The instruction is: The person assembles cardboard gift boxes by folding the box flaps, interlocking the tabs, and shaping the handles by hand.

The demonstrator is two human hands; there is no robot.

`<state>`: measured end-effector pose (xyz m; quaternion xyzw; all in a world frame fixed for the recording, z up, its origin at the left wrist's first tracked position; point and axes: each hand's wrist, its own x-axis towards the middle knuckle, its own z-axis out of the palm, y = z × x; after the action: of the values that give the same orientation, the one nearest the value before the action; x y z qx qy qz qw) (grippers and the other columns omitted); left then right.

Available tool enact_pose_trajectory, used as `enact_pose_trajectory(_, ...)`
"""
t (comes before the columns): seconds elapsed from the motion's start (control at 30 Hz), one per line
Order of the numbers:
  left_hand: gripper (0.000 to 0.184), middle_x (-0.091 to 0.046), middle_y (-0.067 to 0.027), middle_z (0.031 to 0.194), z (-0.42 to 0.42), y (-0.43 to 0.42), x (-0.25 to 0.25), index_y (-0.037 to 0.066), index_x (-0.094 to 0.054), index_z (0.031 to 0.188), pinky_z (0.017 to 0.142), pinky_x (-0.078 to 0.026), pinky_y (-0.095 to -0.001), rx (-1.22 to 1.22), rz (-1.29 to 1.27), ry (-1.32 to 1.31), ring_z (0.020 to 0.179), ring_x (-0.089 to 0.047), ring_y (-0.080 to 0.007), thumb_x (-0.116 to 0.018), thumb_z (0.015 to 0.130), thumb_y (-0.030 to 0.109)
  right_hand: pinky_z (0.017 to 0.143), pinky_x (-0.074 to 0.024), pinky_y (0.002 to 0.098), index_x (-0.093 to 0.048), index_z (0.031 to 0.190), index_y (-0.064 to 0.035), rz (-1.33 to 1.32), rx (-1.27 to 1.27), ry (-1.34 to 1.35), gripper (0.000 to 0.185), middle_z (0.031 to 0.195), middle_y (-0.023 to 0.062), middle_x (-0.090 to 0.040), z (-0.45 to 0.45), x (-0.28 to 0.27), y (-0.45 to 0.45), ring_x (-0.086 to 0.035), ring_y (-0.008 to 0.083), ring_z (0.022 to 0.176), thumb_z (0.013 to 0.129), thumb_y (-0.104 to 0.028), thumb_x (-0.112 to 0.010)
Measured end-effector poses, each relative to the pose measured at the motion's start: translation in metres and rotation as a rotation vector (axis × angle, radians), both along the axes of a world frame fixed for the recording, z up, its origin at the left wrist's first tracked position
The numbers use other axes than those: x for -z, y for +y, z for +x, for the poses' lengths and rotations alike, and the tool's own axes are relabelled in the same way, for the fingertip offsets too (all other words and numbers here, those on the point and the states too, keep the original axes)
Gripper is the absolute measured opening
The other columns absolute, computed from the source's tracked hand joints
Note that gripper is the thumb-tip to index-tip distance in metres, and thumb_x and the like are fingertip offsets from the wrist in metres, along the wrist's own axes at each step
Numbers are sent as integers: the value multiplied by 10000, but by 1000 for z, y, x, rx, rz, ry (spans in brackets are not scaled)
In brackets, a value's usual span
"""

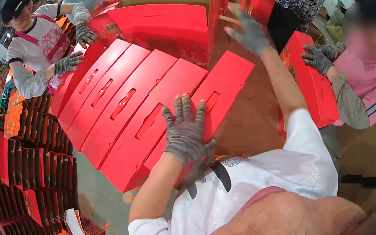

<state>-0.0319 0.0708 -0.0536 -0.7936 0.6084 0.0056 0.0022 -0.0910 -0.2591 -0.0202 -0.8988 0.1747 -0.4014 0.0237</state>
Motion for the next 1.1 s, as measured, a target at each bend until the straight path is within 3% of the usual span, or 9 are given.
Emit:
enact_pose_trajectory(0.07,1018,-165,-301,1451,3,0,-1,87,-252,1435,1069,-42,-616,-23,-21,79,1366,-119,-451,-657,635,567,994,-389,404,-371,1355,-85,-149,36,80,696,1225,169,-552,51,3,-35,-514,327,1150,799,-406,-641)
enact_pose_trajectory(0.13,1003,-184,-299,1443,6,1,-2,87,-283,1423,1084,-53,-591,24,-77,105,1362,-132,-450,-675,616,535,947,-424,403,-429,1322,-73,205,-21,353,687,1158,168,-598,88,0,-54,-566,319,1082,771,-405,-669)
enact_pose_trajectory(0.17,990,-216,-267,1444,8,0,-1,103,-306,1415,1101,-61,-563,24,-103,104,1363,-143,-437,-687,594,504,883,-453,392,-563,1175,-33,461,-290,461,582,1025,140,-657,123,36,-108,-613,319,971,766,-426,-692)
enact_pose_trajectory(0.27,994,-239,-230,1449,9,1,-2,108,-321,1409,1109,-57,-550,26,-88,126,1366,-148,-422,-696,581,509,846,-463,403,-636,1017,-41,497,-261,561,502,901,157,-669,120,24,-91,-629,328,885,805,-496,-619)
enact_pose_trajectory(0.37,991,-247,-207,1453,10,1,-2,120,-333,1407,1115,-65,-538,7,-105,123,1363,-163,-416,-700,574,512,809,-469,428,-640,933,-61,129,6,758,473,876,195,-647,108,7,-60,-615,345,859,866,-511,-508)
enact_pose_trajectory(0.63,999,-252,-201,1452,11,5,1,126,-336,1407,1117,-79,-529,29,-149,108,1357,-182,-408,-703,566,520,639,-473,480,-635,784,-56,-149,78,516,402,725,184,-623,97,56,-75,-617,359,697,889,-407,-472)
enact_pose_trajectory(0.83,1006,-264,-186,1450,10,3,0,125,-361,1390,1119,-77,-517,17,-130,125,1362,-177,-390,-714,544,540,694,-470,461,-638,725,-60,-39,54,414,417,732,167,-627,-21,49,-95,-609,345,714,877,-415,-481)
enact_pose_trajectory(0.93,1014,-267,-183,1448,10,3,1,137,-360,1392,1116,-80,-524,23,-142,111,1359,-180,-390,-726,532,529,698,-467,454,-614,652,-73,-82,338,547,367,699,149,-619,-93,54,-49,-603,318,679,863,-364,-542)
enact_pose_trajectory(1.1,1001,-245,-215,1442,11,0,-4,123,-323,1409,1109,-65,-547,41,-95,131,1352,-173,-415,-735,576,492,669,-454,444,-579,565,-77,-152,422,210,345,604,141,-588,-178,78,60,-582,303,599,850,-272,-580)
